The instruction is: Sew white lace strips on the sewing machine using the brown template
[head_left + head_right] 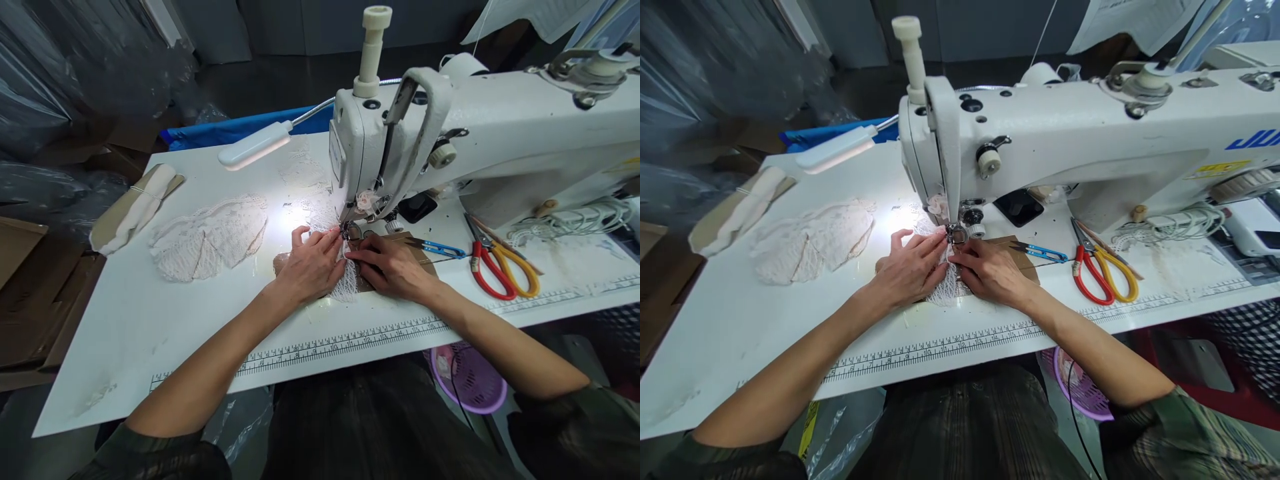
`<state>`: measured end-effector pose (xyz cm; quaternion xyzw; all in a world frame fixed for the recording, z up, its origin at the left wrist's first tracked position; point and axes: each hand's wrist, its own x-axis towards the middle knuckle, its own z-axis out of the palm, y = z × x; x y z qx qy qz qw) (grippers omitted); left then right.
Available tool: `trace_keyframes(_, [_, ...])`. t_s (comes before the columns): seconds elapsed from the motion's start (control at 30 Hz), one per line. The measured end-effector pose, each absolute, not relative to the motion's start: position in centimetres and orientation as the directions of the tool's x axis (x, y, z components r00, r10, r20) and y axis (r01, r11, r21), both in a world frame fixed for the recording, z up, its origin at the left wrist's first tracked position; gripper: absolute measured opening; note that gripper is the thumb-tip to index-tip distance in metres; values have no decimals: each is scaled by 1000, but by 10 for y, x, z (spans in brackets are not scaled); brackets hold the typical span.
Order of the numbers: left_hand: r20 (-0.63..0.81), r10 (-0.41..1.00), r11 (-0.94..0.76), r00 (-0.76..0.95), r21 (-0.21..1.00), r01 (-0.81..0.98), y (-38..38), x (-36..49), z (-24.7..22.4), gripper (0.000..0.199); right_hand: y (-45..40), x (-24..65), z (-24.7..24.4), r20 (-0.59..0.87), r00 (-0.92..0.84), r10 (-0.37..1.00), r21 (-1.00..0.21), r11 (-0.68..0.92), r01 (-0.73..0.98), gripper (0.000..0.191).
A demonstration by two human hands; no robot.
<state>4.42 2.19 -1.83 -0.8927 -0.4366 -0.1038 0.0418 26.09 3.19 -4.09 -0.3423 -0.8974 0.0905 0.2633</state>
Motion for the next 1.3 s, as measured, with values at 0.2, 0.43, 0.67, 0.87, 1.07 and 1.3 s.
trace_keyframes(0.2, [234,796,-590,559,89,803,21,43,-18,38,32,264,-40,387,-641,663,-374,748,548,32])
trace_keyframes(0.43, [239,793,-589,560,71,805,24,43,-20,37,32,262,-38,349,-652,673,-384,738,555,36])
trace_keyframes(0.67, [374,711,-638,595,-12,770,30,42,-26,26,30,258,-34,332,-665,669,-312,743,593,34])
trace_keyframes(0.87, [324,701,-679,636,28,734,29,39,-21,27,32,255,-31,295,-688,663,-245,749,616,38])
trace_keyframes(1.07, [284,740,-647,610,53,761,29,39,-24,33,31,258,-35,325,-647,690,-318,724,612,36])
trace_keyframes(1.3, [479,713,-630,512,118,767,33,40,-32,29,31,258,-36,322,-612,722,-333,692,641,35])
